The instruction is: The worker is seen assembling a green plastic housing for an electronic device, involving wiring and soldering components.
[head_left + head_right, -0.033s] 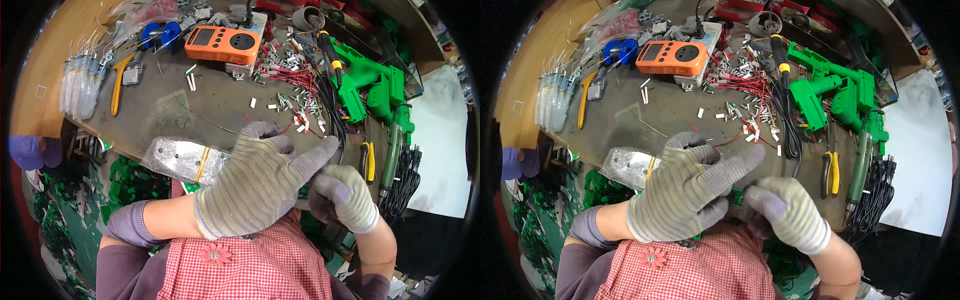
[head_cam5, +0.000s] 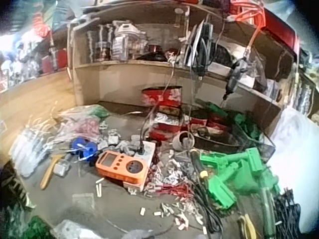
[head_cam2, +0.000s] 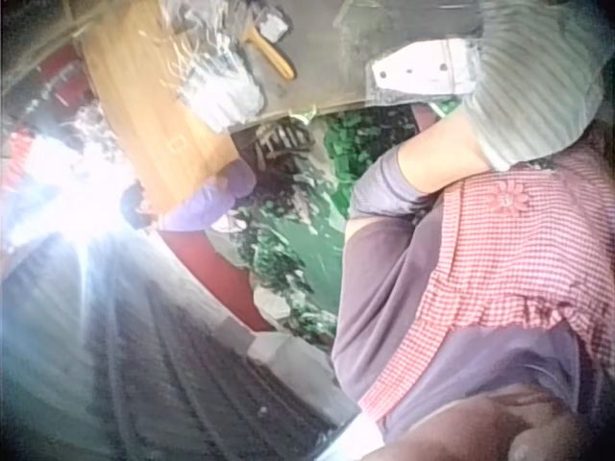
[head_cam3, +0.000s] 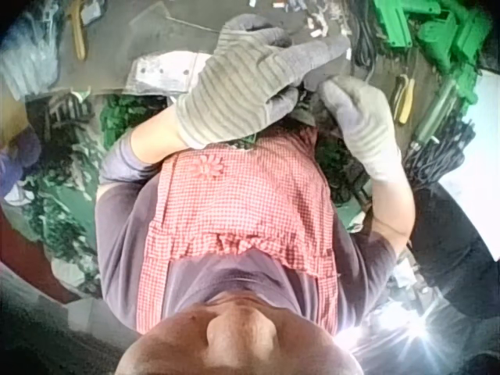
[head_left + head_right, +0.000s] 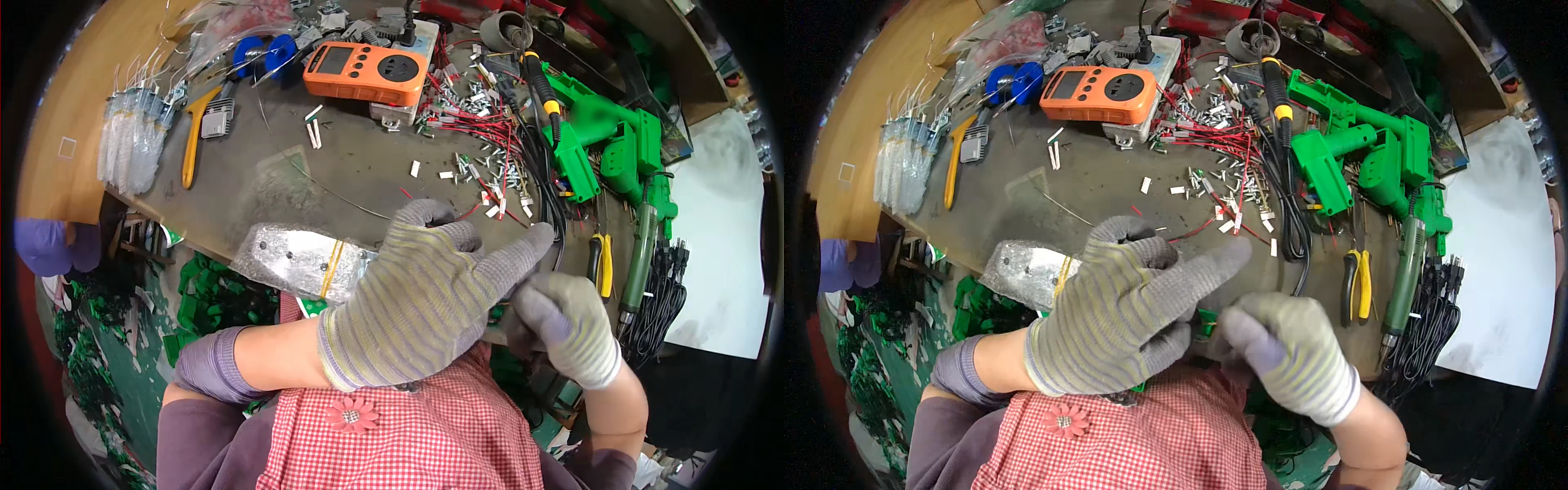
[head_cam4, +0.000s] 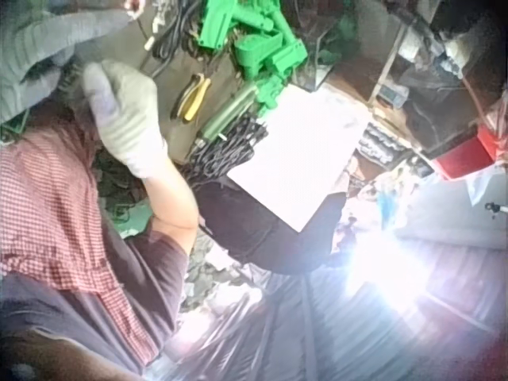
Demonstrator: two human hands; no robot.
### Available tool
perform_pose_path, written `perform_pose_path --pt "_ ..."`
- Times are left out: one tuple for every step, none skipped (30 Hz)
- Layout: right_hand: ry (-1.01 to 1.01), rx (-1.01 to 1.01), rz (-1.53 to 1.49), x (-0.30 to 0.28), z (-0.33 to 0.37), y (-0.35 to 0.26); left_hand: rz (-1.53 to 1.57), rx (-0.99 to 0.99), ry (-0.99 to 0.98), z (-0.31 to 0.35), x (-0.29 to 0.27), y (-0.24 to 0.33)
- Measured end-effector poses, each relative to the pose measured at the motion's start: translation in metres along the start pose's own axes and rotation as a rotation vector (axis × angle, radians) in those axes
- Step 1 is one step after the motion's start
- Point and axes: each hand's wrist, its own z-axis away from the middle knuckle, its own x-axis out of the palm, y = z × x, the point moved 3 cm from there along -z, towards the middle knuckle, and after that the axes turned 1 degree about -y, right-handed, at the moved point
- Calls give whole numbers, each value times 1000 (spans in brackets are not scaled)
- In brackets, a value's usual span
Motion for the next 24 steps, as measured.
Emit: perform_pose_path --pt "179 -472 344 -1 0 4 27 9 23 -1 1 0" --pt "181 -471 344 -4 -5 5 28 11 23 -1 1 -1" --pt "234 -737 710 -4 -7 -3 70 21 37 -2 1 -1" --pt "282 -995 1082 0 -6 -5 112 32 51 -2 1 -1" --pt "342 -1069 944 5 -5 -1 114 37 45 -2 0 -1" --pt "347 -1064 945 8 -1 -2 86 37 25 -1 -1 -2" --pt "135 -619 434 4 -5 3 57 37 5 -1 -1 -2" --pt "-69 -165 -70 7 -8 15 58 41 3 -1 0 -2" --pt "-173 -163 -95 2 -9 21 59 27 -11 -2 1 -2" --pt "-173 -166 -95 2 -8 22 60 12 -24 -3 2 -2" --pt "-82 -245 29 0 -6 18 58 13 -23 -3 1 -1" --pt "8 -323 154 -3 -3 13 52 1 -44 -4 0 -1" --pt "100 -399 278 -5 0 10 47 -10 -65 -5 0 -1" --pt "101 -399 279 -7 -4 8 47 -9 -64 -5 1 -1" --pt "158 -624 647 -5 -7 -2 95 0 -34 -4 2 -1" --pt "212 -841 1019 -2 -8 -7 143 8 -4 -3 2 -1" --pt "272 -1062 962 -1 -6 -6 144 9 -8 -2 2 -1" --pt "284 -1054 968 1 -6 -1 129 26 -47 -3 1 -1" --pt "212 -886 835 5 -9 7 113 41 -85 -4 2 0" --pt "142 -720 699 8 -9 14 116 52 -87 -5 1 1" --pt "-15 -364 159 8 -7 20 60 61 -92 -5 2 1" --pt "-23 -367 158 6 -4 13 2 60 -95 -5 1 1" --pt "-87 -166 -42 5 -3 12 -1 52 -93 -4 1 0" --pt "-144 39 -238 4 -2 14 37 46 -82 -5 1 0"
